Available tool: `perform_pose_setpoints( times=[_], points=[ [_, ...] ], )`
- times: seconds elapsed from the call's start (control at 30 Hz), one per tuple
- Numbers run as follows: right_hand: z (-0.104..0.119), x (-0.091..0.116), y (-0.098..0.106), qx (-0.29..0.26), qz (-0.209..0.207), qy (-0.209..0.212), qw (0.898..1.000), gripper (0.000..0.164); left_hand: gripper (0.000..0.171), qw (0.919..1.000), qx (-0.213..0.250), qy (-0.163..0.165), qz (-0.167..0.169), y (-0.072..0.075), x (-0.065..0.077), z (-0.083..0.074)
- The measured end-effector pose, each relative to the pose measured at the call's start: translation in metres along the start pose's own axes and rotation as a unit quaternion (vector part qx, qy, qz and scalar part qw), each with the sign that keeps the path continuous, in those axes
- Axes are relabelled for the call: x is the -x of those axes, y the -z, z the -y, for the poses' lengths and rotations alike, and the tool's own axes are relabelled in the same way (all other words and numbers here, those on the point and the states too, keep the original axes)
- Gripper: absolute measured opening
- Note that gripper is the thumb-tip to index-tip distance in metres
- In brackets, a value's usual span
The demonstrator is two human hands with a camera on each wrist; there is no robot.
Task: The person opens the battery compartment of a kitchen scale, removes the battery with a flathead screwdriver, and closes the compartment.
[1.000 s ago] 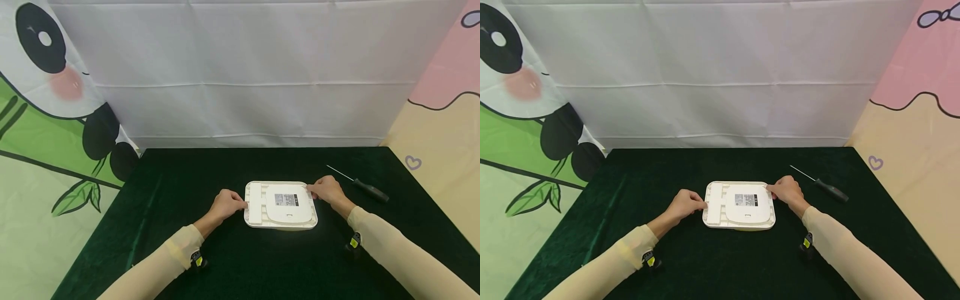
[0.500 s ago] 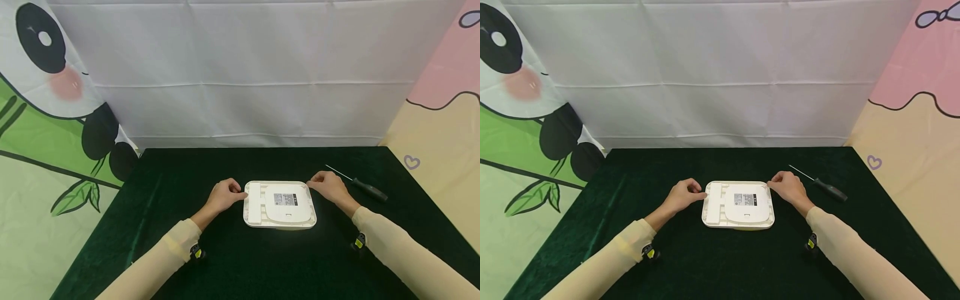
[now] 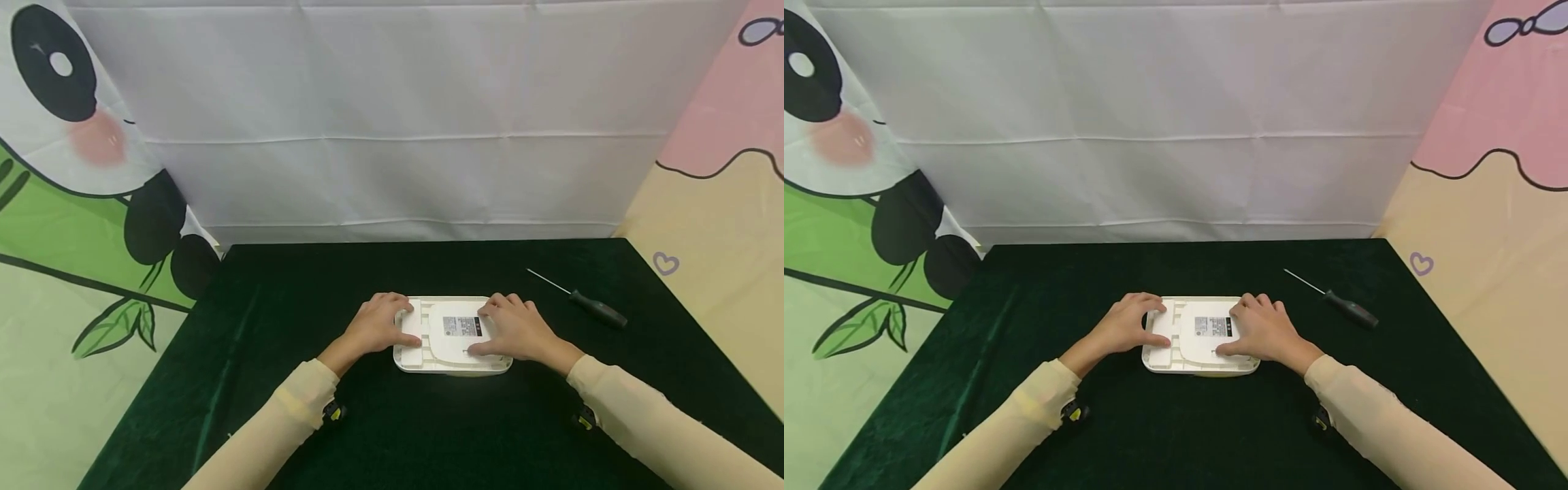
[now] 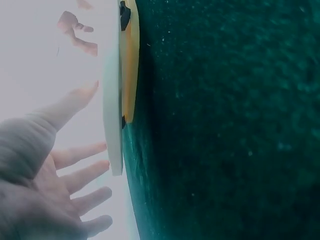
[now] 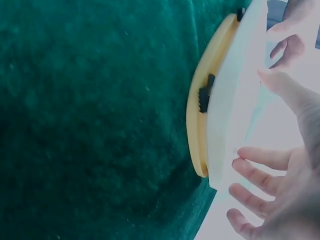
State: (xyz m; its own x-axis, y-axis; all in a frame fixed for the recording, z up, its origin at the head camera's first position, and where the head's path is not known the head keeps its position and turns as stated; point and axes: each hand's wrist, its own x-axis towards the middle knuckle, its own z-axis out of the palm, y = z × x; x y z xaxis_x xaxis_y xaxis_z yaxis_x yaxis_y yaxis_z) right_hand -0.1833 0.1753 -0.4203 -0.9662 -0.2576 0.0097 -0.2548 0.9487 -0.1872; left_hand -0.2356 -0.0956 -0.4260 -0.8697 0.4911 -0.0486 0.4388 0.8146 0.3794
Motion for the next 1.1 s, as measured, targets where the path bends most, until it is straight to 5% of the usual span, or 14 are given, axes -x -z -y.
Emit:
perform_pose_setpoints(
  times=[0.6, 1.1],
  points=[
    [0.0084, -0.0044, 0.0014, 0.049, 0.013, 0.008, 0.999, 0.077, 0.065, 0.9999, 0.005, 0.007, 0.006, -0.0039, -0.0005, 0.0004],
    [0.0038, 0.0004, -0.0064, 0.065, -0.029, 0.042, 0.997, 0.077, 0.068, 0.9997, 0.014, 0.012, 0.015, -0.0044, 0.0004, 0.0015]
  ],
)
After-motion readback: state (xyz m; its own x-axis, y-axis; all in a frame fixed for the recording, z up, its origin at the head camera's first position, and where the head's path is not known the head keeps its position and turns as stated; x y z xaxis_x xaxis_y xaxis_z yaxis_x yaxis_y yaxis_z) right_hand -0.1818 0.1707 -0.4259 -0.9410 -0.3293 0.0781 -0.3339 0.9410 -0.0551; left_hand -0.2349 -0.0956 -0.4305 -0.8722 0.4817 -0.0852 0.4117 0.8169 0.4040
